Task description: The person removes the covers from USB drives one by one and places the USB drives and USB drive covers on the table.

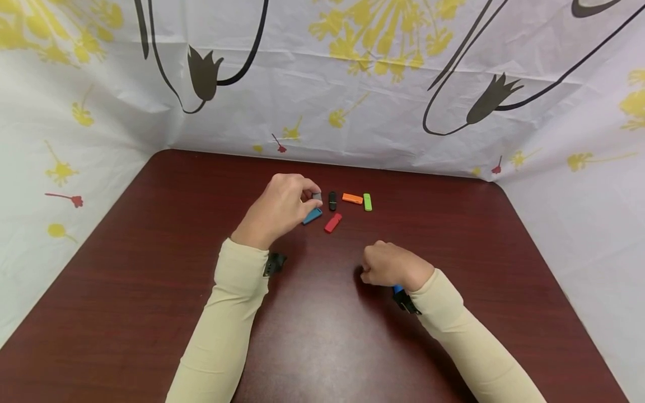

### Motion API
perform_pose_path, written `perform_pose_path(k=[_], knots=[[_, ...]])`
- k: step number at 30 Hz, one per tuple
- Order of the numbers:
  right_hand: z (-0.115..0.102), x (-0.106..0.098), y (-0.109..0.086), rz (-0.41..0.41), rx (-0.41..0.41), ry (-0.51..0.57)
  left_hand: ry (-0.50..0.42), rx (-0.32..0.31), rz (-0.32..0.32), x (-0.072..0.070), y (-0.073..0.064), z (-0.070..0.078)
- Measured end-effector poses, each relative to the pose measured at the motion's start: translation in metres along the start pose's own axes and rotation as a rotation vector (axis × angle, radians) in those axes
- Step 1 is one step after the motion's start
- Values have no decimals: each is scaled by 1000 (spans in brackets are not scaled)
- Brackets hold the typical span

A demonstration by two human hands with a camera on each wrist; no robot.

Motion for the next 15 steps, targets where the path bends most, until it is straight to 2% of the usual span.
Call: perform_pose_path(k=[15], knots=[[-5,12,2,-37,61,-23,4,-17,-25,1,0,-1]])
Point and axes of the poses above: each hand's wrist, its own y-axis towards the middle knuckle, its own x-axis out of the palm, z = x × y, the point moved 5 cm from there along y, towards the middle knuckle, and after that the axes turned 13 degrees about y, right-handed, at the moved point
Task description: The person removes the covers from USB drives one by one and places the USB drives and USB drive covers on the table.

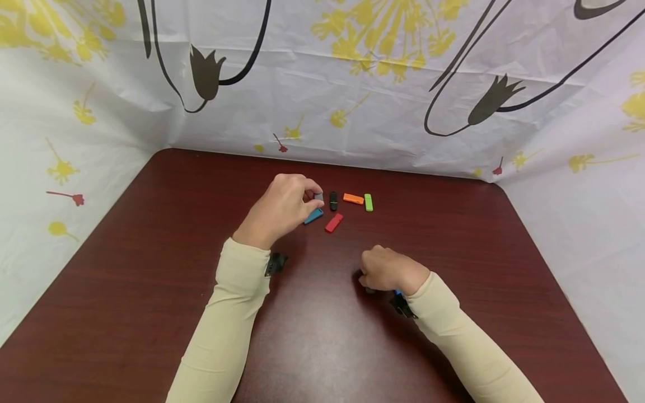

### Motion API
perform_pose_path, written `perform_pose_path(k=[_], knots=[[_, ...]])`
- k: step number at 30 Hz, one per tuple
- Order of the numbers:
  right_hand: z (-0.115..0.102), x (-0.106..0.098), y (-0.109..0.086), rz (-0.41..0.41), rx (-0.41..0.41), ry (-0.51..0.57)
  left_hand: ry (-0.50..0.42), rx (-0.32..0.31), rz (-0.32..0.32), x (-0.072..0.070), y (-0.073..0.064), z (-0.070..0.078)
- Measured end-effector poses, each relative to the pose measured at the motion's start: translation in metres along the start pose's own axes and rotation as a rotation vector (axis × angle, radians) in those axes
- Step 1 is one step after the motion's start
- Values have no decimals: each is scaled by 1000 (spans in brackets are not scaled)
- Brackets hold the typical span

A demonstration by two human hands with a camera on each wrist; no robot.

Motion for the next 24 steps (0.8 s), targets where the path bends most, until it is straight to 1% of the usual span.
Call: perform_pose_path(k=[8,12,15,19,22,24], knots=[[2,0,-2,-10,10,6,-7,-9,-12,1,0,3],[4,-10,-7,10,-10,49,-10,-11,-10,2,0,4],[5,-24,-13,57,-39,77,-15,-7,-12,3,1,6],[7,-44,-22,146,-60,64,-25,0,-30,6,2,10],[6,-58,-28,234,-66,43,-21,12,-30,8,2,13],[4,-67,-32,298,-84,40,-14,20,-21,9,2,16]])
Point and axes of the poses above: each hand's wrist, its own y-axis towards the middle knuckle, its own x-axis out of the palm, z = x × y, the point moved 5 cm from there along y, towards the middle knuckle, and after that the axes turned 13 degrees about y, right-handed, at the moved point
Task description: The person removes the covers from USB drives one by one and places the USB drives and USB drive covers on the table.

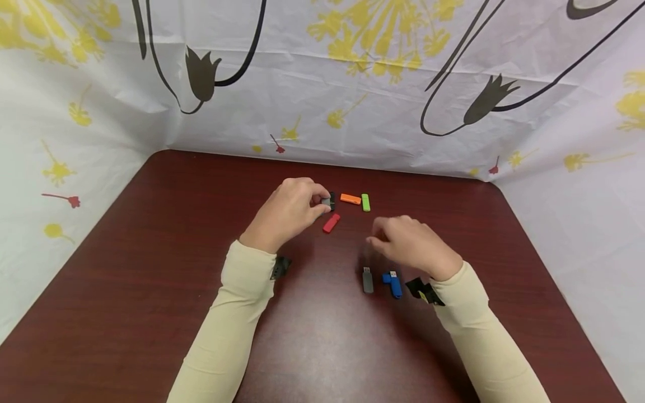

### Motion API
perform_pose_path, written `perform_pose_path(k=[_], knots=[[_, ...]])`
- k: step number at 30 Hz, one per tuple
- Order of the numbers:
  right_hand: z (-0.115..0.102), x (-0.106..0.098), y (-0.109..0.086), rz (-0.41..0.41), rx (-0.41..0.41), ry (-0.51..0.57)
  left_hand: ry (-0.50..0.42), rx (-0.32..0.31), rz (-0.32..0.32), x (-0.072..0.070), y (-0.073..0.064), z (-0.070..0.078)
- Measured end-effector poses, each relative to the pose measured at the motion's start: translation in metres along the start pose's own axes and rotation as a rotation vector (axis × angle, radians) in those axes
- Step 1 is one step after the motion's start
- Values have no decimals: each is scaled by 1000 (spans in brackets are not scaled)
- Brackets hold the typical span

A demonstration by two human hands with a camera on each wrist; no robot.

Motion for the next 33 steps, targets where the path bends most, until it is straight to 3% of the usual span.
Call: perform_pose_path(k=[4,7,12,19,25,33], knots=[[-7,-17,-2,129,-36,20,10,7,-3,4,2,7],[-12,-27,-4,208,-47,32,8,11,-44,9,4,12],[-19,-35,-3,272,-53,43,11,39,-111,19,8,21],[-29,-46,-1,299,-20,71,65,132,-163,38,12,33],[-29,-51,1,274,21,106,42,140,-241,59,11,40],[-22,-54,-1,269,52,132,100,160,-315,91,6,51]])
Point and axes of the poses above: each hand's wrist, its own y-axis towards the middle knuckle, its own x-axis out of the palm, z = x × y, the point moved 5 cm from there along y, towards the middle knuckle, and after that the axes turned 13 degrees about y, right-handed, at the moved point
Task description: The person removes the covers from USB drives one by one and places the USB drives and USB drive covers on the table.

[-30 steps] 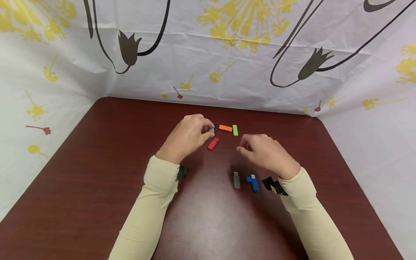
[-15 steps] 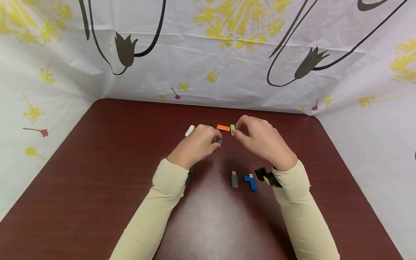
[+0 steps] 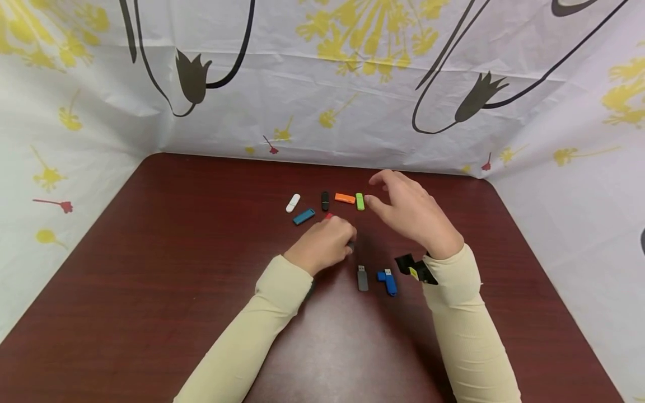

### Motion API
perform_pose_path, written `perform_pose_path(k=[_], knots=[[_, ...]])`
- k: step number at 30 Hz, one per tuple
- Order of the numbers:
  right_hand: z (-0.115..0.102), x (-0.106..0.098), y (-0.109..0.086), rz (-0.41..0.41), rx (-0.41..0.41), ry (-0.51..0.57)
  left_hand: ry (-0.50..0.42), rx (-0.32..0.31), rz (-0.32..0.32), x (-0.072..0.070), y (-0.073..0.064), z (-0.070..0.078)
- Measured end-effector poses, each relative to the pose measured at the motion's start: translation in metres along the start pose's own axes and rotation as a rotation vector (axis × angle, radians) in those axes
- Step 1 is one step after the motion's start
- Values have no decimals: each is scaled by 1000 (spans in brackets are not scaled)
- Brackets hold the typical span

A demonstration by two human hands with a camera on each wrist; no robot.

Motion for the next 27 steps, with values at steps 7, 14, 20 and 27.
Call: perform_pose_path(k=[7,14,20,27], knots=[[2,-2,0,-1,2,2,-15,10,-90,21,3,8],[4,-6,-1,8,-12,11,30,34,-124,29,5,13],[5,-7,-1,2,-8,14,35,39,-153,35,5,16],[5,-7,-1,4,-14,13,36,25,-166,36,5,18]])
Point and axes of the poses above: each hand's wrist, its own y-axis towards the middle knuckle, its own x-axis out of the palm, z = x × y, the point moved 5 cm from there along y, towards the middle knuckle, and after that the axes turned 13 degrees about y, right-handed, at the moved point
